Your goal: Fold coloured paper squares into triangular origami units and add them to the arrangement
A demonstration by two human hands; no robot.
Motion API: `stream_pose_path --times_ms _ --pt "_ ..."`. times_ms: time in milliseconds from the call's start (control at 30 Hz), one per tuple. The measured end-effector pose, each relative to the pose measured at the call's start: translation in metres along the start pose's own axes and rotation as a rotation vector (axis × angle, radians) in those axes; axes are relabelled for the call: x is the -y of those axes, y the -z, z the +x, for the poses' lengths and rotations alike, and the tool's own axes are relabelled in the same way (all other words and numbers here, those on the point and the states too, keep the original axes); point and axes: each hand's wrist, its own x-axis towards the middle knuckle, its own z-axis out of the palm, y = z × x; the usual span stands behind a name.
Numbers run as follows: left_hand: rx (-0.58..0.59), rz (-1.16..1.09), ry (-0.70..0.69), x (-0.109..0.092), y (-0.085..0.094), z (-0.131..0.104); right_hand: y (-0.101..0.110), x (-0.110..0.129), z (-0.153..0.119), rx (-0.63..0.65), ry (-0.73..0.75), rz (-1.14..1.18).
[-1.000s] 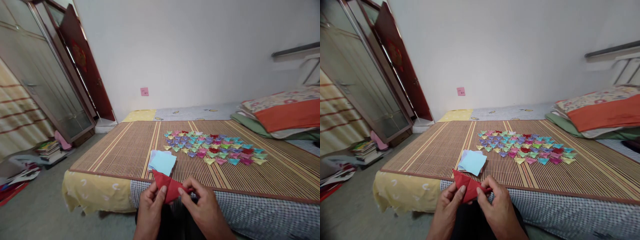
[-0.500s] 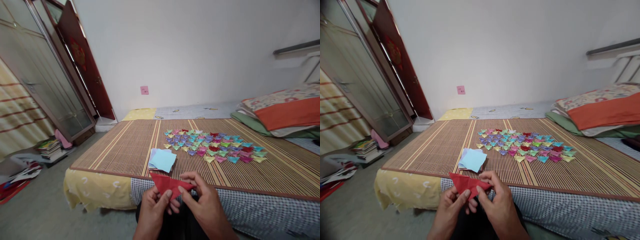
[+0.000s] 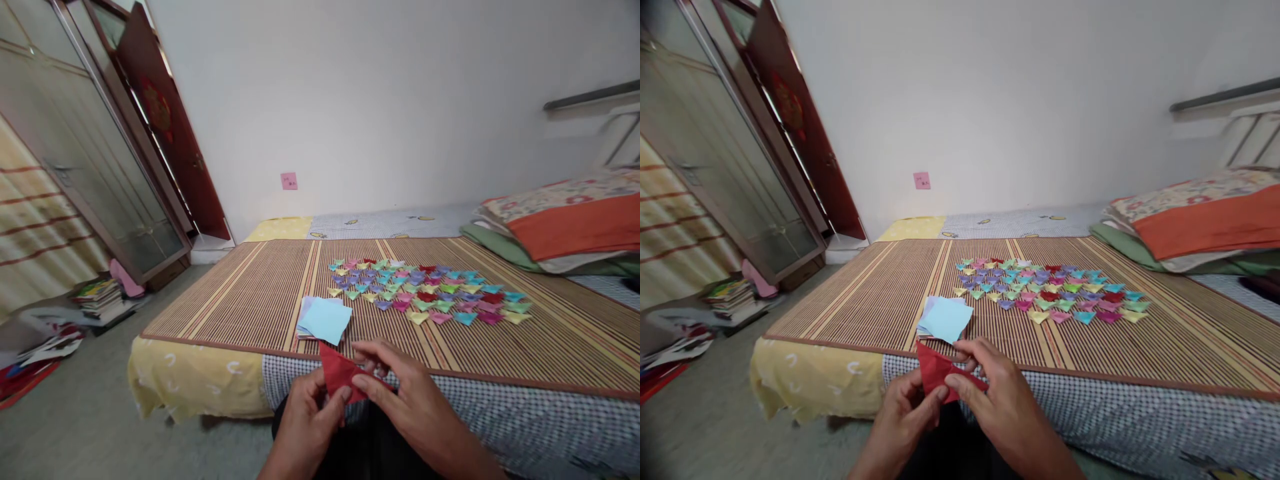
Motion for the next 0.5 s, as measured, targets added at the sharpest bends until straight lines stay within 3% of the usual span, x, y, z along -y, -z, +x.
stream_pose_path --times_ms 67,133,367,500 --pt "0.035 0.014 -0.023 -0.005 0.0 -0.002 -0.006 0.004 0.0 0.074 -0.012 0.034" --pt "0.032 -0.003 -0.019 -0.006 0.001 -0.004 -0.011 0.001 0.0 0.064 -0.024 0.084" --pt "-0.098 -0.116 0.036 0.009 0.009 -0.007 -0.008 -0.02 0.003 -0.259 -0.086 0.202" --pt "-0.09 -0.225 0.043 0.007 0.0 -0.006 -0.015 -0.018 -0.001 -0.248 -0.08 0.251"
